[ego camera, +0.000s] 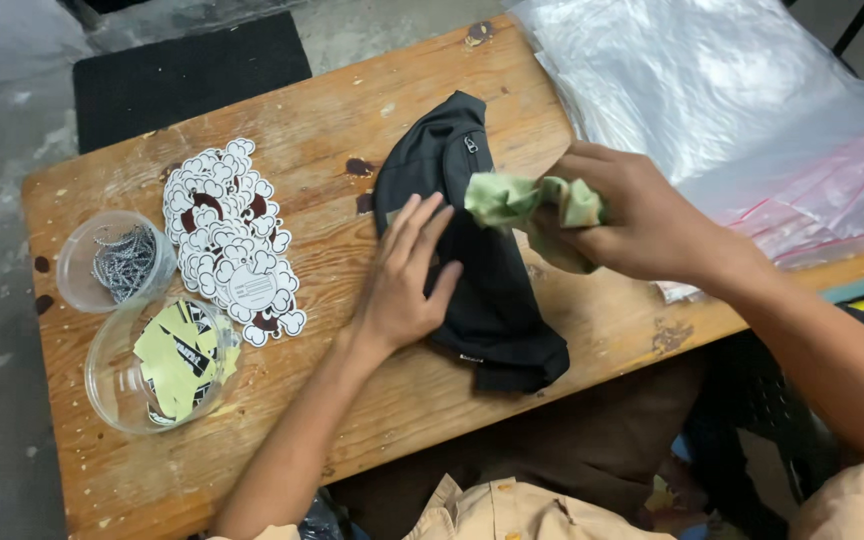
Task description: The person wipes a black bag with a green cloth, attaches a sticker to it, and then places the bag into a clear plastic bag. They also wipe the plastic bag with the cloth before sealing it.
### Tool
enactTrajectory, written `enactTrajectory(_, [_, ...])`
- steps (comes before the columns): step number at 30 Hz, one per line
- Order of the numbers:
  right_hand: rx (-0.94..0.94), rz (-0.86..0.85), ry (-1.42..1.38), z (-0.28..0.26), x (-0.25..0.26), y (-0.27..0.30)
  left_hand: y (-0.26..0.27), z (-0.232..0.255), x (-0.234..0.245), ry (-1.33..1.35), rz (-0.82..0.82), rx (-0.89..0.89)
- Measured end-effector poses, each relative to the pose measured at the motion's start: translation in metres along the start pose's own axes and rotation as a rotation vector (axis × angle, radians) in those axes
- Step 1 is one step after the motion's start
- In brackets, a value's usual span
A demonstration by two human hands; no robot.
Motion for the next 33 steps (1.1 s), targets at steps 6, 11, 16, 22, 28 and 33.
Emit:
enactTrajectory(6, [0.042,-0.346,0.309,0.055,-0.127,0.05,0.002,0.006,-0.003,-0.124,-0.137,-0.043])
enactTrajectory(11, [-0.023,-0.458,-0.06,0.007,-0.066,0.016,-0.002,0.0,0.003,-0.064,-0.194,-0.06])
enactTrajectory(16, [0.096,-0.329,0.269,0.046,-0.044,-0.038,-0.005,-0.005,0.008,-0.026,-0.222,-0.072])
enactTrajectory(22, [0.209,-0.397,0.311,0.074,-0.054,-0.098,-0.004,-0.024,0.01,0.049,-0.228,-0.16])
enactTrajectory(28, [0.235,-0.426,0.37,0.126,-0.07,-0.104,-0.005,-0.015,0.026,0.001,-0.188,-0.182])
enactTrajectory(33, [-0.058,-0.152,0.47,0.084,-0.05,-0.087,0.001,0.006,0.021,-0.188,-0.016,-0.147])
Point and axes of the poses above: each hand's wrist, its own y-axis away from the middle knuckle, its own x-axis out of the back of the hand, z = x × y, the point moved 1 cm from there along -y, towards the middle knuckle, and after that the axes turned 12 degrees about x, right-handed, at the moved point
